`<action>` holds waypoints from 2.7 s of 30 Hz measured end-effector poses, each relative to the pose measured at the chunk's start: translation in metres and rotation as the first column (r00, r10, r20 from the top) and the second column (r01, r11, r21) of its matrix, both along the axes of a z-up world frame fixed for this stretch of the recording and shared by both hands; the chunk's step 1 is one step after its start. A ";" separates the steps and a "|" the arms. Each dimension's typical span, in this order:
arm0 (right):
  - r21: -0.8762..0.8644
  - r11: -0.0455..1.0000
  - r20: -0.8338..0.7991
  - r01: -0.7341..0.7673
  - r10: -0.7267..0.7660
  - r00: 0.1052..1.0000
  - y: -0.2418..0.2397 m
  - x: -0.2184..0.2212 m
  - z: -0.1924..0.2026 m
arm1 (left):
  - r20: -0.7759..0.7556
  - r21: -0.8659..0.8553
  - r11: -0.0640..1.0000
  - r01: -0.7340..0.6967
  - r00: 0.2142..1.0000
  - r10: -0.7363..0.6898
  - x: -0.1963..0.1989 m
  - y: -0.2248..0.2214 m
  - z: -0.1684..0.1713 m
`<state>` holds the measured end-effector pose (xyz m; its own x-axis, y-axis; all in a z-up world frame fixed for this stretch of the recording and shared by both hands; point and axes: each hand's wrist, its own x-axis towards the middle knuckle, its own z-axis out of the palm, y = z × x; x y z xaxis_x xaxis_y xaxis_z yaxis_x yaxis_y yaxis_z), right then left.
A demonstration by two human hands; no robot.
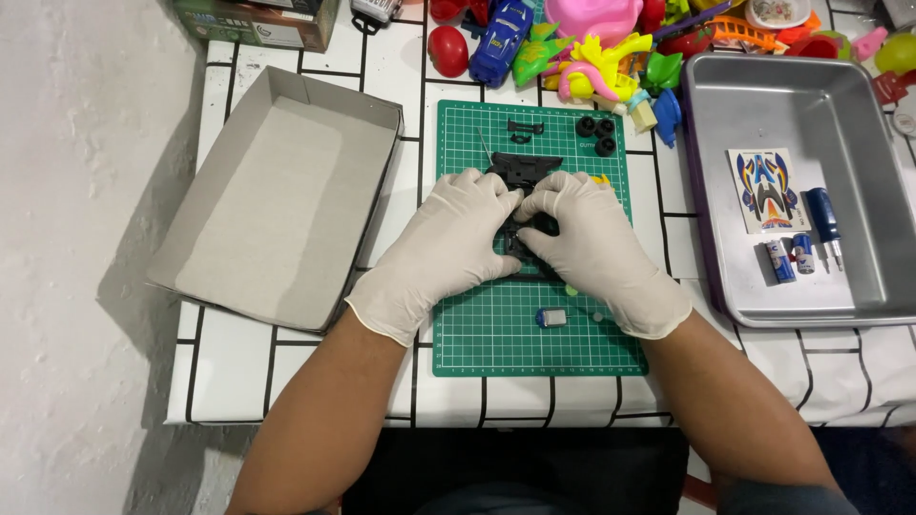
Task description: Assembling a plastic model toy car chassis by installing the motor, gears, and battery contacts.
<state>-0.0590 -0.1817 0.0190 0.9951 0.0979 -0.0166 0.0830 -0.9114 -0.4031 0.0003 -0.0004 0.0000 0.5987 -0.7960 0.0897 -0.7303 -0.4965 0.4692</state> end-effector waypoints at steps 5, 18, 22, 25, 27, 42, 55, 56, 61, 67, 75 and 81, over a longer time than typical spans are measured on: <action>0.115 0.993 0.057 -0.015 0.008 0.998 -0.004 -0.005 0.013 | 0.005 0.000 1.000 -0.004 1.000 0.004 0.000 0.000 0.000; 0.474 0.854 0.296 0.213 -0.383 0.875 -0.038 -0.014 0.009 | 0.014 -0.105 0.994 -0.043 0.999 0.045 -0.003 0.006 0.023; 0.475 0.845 0.283 0.245 -0.410 0.867 -0.056 -0.012 -0.009 | 0.164 -0.233 0.971 -0.058 0.982 0.098 0.010 0.002 -0.002; 0.507 0.823 0.261 0.256 -0.430 0.864 -0.059 -0.013 -0.011 | 0.208 -0.312 0.950 -0.020 0.974 0.089 0.013 -0.001 -0.008; 0.538 0.799 0.256 0.270 -0.459 0.851 -0.059 -0.013 -0.012 | 0.204 -0.364 0.931 0.011 0.977 0.068 0.014 -0.003 -0.012; 0.569 0.776 0.269 0.272 -0.488 0.830 -0.072 -0.005 -0.027 | 0.156 -0.502 0.865 0.003 0.984 0.087 0.015 -0.008 -0.008; 0.609 0.764 0.351 0.215 -0.502 0.791 -0.057 -0.007 -0.006 | 0.106 -0.689 0.708 -0.156 0.945 0.311 0.012 -0.011 -0.003; 0.600 0.772 0.371 0.208 -0.499 0.783 -0.058 -0.007 -0.008 | 0.119 -0.700 0.695 -0.162 0.934 0.338 0.012 -0.011 -0.002; 0.620 0.765 0.428 0.174 -0.516 0.742 -0.061 -0.005 -0.009 | 0.141 -0.694 0.694 -0.193 0.908 0.394 0.014 -0.014 -0.003; 0.598 0.795 0.570 0.100 -0.509 0.645 -0.064 -0.002 -0.004 | 0.149 -0.640 0.715 -0.282 0.867 0.475 0.020 -0.014 -0.005; 0.601 0.798 0.575 0.033 -0.461 0.676 -0.061 0.000 -0.011 | 0.114 -0.537 0.762 -0.363 0.863 0.492 0.018 -0.018 -0.007; 0.662 0.748 0.545 -0.035 -0.449 0.708 -0.052 0.001 -0.014 | 0.116 -0.500 0.782 -0.372 0.866 0.486 0.019 -0.016 -0.008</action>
<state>-0.0576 -0.2340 0.0052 0.7131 -0.3656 0.5982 0.3745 -0.5228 -0.7658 0.0192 -0.0169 -0.0081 0.7845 -0.2966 0.5446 -0.6048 -0.5601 0.5662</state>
